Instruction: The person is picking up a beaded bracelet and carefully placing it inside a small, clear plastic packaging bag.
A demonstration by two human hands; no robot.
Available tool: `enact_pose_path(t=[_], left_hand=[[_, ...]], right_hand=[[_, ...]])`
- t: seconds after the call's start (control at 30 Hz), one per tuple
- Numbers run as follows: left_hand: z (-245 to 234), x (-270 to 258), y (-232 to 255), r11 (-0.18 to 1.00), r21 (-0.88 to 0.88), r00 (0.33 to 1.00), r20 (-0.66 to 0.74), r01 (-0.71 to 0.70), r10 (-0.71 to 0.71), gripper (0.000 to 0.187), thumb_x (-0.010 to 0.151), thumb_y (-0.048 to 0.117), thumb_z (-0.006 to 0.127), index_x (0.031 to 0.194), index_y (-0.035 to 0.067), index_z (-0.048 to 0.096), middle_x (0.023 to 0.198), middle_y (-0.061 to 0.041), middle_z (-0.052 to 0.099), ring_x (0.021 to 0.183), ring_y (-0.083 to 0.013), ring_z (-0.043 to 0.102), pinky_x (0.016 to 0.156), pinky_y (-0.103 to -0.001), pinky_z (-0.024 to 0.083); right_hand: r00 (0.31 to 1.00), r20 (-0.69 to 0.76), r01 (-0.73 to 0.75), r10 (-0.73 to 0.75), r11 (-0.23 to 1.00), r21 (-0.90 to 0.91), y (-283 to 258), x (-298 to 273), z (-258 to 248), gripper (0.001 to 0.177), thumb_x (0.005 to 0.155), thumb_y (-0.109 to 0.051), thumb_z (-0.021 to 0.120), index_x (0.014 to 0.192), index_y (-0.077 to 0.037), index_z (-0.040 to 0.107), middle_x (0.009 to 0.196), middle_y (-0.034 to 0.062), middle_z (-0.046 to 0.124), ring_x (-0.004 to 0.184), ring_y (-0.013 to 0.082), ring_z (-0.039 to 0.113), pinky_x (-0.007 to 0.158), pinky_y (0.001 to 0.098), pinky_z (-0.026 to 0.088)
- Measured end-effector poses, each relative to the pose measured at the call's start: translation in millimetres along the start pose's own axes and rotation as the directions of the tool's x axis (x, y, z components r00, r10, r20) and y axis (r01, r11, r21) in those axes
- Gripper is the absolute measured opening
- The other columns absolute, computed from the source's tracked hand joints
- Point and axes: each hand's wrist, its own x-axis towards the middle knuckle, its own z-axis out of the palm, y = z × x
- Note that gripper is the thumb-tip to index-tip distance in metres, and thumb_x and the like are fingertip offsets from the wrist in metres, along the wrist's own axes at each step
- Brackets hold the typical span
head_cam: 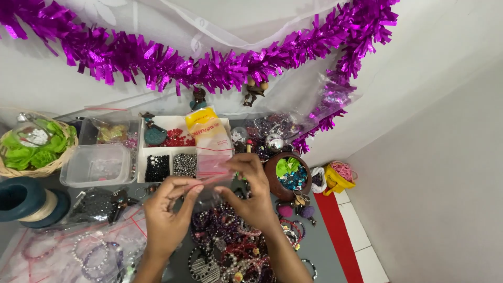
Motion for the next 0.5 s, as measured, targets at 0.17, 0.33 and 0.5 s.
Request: enact_pose_path(t=[0.17, 0.33, 0.5], left_hand=[[9, 2, 14, 0.997, -0.073, 0.999, 0.038, -0.004, 0.007, 0.01, 0.09, 0.0, 0.069, 0.1, 0.001, 0.071, 0.107, -0.016, 0.077, 0.106, -0.0242, 0.076, 0.095, -0.032, 0.063], [10, 7, 22, 0.985, 0.113, 0.991, 0.036, -0.132, 0.129, 0.009, 0.093, 0.001, 0.066, 0.097, 0.006, 0.072, 0.108, -0.01, 0.074, 0.11, -0.0215, 0.068, 0.099, -0.035, 0.055], [8, 6, 13, 0.961, 0.177, 0.977, 0.045, -0.214, 0.21, 0.007, 0.094, 0.01, 0.067, 0.095, 0.005, 0.072, 0.099, -0.01, 0.07, 0.106, -0.0227, 0.067, 0.095, -0.034, 0.056]], right_hand=[[0.998, 0.02, 0.051, -0.055, 0.984, 0.17, -7, 5, 6, 0.023, 0.092, -0.006, 0.074, 0.113, -0.013, 0.067, 0.115, 0.0069, 0.058, 0.109, 0.0225, 0.06, 0.097, 0.0368, 0.056], [0.994, -0.035, 0.109, -0.104, 0.976, 0.191, -12, 4, 12, 0.015, 0.092, 0.002, 0.073, 0.105, -0.005, 0.067, 0.107, 0.0099, 0.06, 0.097, 0.0211, 0.064, 0.082, 0.0303, 0.058], [0.984, -0.087, 0.166, -0.156, 0.979, 0.119, 0, -1, 19, 0.014, 0.089, 0.001, 0.07, 0.101, -0.004, 0.067, 0.104, 0.0093, 0.062, 0.096, 0.023, 0.062, 0.082, 0.0352, 0.056]])
